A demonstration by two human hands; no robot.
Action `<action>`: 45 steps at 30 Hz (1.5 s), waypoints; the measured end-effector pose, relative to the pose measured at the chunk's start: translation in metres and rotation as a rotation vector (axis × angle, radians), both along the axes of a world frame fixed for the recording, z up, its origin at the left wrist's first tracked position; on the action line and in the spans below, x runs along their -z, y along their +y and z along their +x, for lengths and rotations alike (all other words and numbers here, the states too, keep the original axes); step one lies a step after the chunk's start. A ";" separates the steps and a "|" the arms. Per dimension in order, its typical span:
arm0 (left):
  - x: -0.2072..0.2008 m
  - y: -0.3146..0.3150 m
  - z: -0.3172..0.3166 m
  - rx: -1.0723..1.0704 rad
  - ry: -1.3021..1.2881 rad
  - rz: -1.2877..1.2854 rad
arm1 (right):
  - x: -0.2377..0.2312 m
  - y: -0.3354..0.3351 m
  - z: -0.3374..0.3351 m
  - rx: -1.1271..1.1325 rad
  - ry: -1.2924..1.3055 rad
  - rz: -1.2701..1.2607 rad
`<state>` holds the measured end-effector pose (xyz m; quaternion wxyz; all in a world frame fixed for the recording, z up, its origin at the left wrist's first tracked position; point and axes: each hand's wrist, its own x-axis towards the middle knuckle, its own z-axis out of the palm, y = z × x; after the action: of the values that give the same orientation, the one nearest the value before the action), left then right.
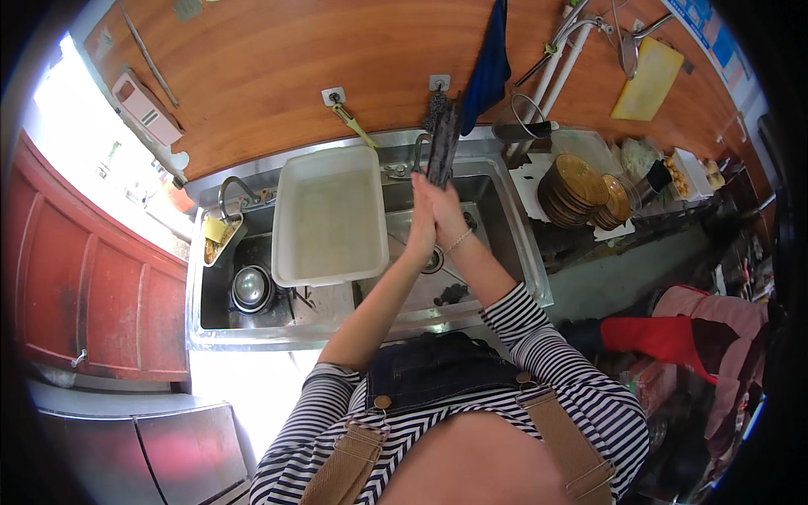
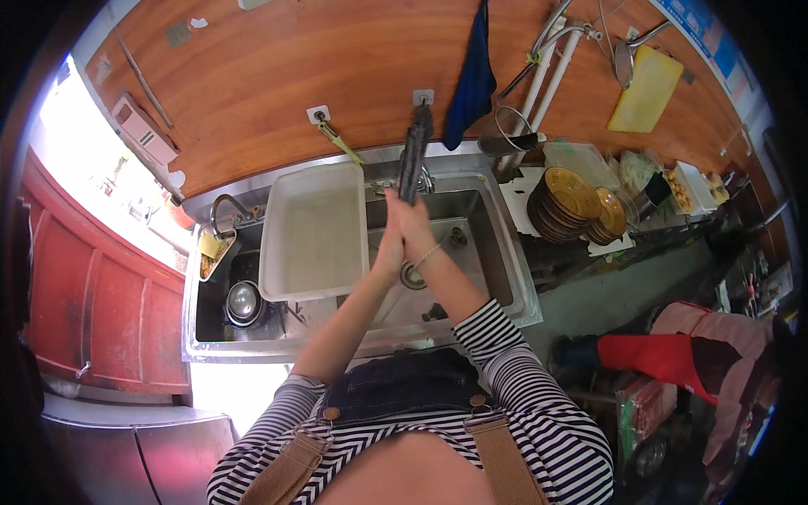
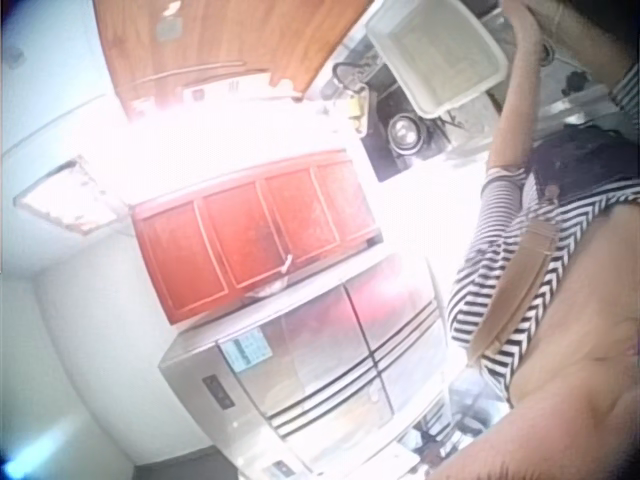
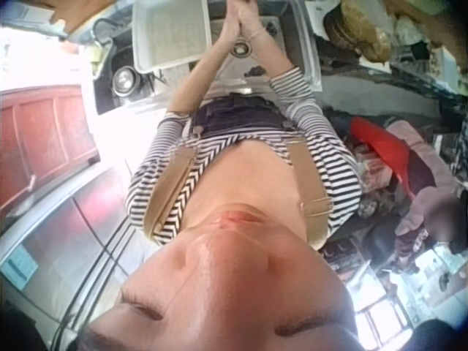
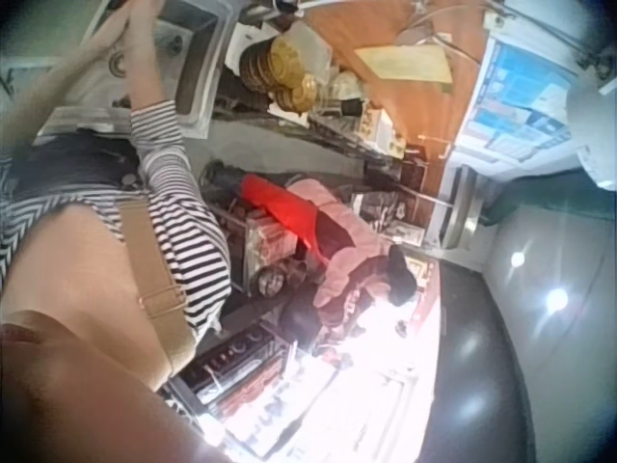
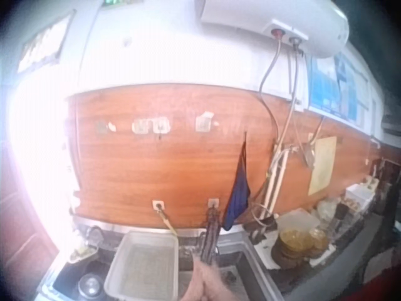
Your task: The person washes black chopsticks under running water in a kitchen sink, then moves to a hot dog roller grill and uses tongs to turn and arrange the sausages. The person places the cleaned chopsticks into a container and continues adjusting the sausages on the grill.
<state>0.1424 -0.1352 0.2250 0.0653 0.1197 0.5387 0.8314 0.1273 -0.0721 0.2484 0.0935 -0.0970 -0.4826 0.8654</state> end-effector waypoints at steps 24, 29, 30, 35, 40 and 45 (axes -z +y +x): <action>0.008 -0.006 -0.028 -0.077 -0.257 0.028 | 0.006 -0.013 0.035 -0.232 0.214 -0.099; 0.000 -0.004 -0.024 -0.216 -0.083 0.095 | 0.009 -0.013 0.046 -0.365 0.012 -0.294; 0.000 -0.005 -0.024 -0.154 -0.125 0.195 | 0.011 -0.014 0.048 -0.335 0.089 -0.203; 0.009 -0.007 -0.026 -0.022 -0.232 0.237 | 0.022 -0.014 0.047 -0.295 0.060 -0.143; 0.009 -0.006 -0.022 0.023 -0.407 0.248 | 0.021 -0.011 0.039 -0.319 0.094 -0.001; 0.015 0.000 -0.023 -0.133 -0.097 -0.085 | 0.006 -0.014 0.038 -0.184 0.081 -0.141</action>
<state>0.1197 -0.1354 0.2100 0.0409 0.0402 0.5766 0.8150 0.1650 -0.0857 0.2423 0.0262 -0.0236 -0.4231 0.9054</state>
